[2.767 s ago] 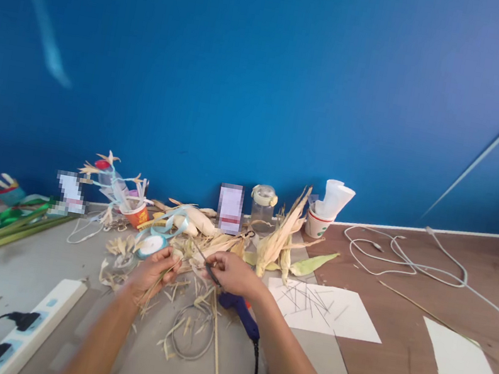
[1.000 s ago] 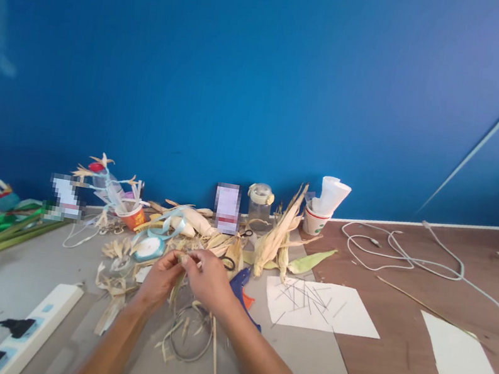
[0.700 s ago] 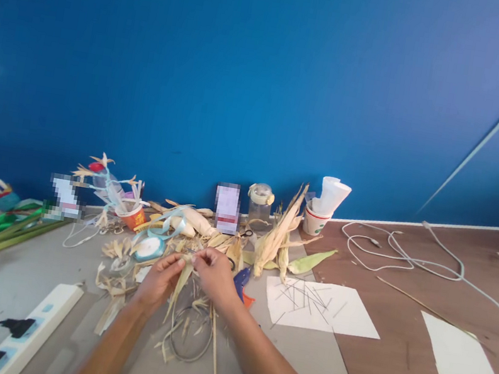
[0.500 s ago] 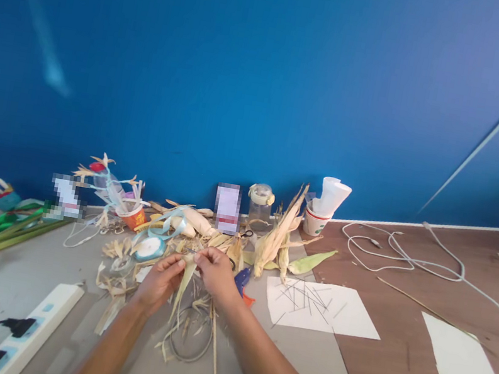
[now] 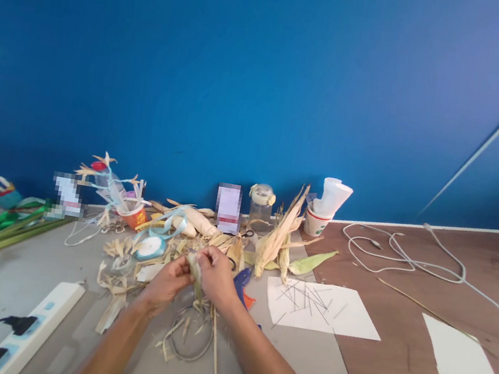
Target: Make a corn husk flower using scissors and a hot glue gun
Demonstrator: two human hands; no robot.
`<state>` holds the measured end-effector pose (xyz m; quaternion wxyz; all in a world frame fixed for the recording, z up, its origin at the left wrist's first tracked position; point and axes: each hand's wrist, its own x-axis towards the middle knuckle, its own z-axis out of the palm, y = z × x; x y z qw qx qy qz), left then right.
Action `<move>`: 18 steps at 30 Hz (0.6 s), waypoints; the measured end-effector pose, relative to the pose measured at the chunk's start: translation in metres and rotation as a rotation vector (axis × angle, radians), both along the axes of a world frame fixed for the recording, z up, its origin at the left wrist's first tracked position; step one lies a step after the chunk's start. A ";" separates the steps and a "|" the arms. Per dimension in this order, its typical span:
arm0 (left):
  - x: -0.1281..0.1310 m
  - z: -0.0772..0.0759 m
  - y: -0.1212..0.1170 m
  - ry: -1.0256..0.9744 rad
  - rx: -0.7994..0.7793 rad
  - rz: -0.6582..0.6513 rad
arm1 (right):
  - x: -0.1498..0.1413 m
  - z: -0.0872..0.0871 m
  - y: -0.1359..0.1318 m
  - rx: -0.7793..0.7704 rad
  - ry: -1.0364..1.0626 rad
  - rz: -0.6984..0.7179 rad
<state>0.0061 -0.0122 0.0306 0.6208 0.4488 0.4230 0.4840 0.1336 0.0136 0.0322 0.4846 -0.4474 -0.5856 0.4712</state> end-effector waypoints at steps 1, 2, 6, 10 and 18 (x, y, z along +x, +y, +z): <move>0.000 0.001 0.000 -0.003 -0.011 -0.003 | 0.001 0.000 0.001 -0.025 -0.004 0.000; 0.000 0.001 0.000 -0.009 -0.024 -0.001 | 0.002 0.000 0.001 -0.051 -0.007 0.005; -0.003 -0.002 0.001 -0.029 -0.042 0.073 | 0.005 0.002 0.000 -0.056 -0.105 0.111; -0.006 -0.002 0.003 -0.063 -0.027 0.125 | 0.008 0.006 -0.003 -0.023 -0.276 0.208; -0.008 0.000 0.004 -0.131 -0.008 0.128 | 0.011 0.010 -0.002 -0.086 -0.231 0.280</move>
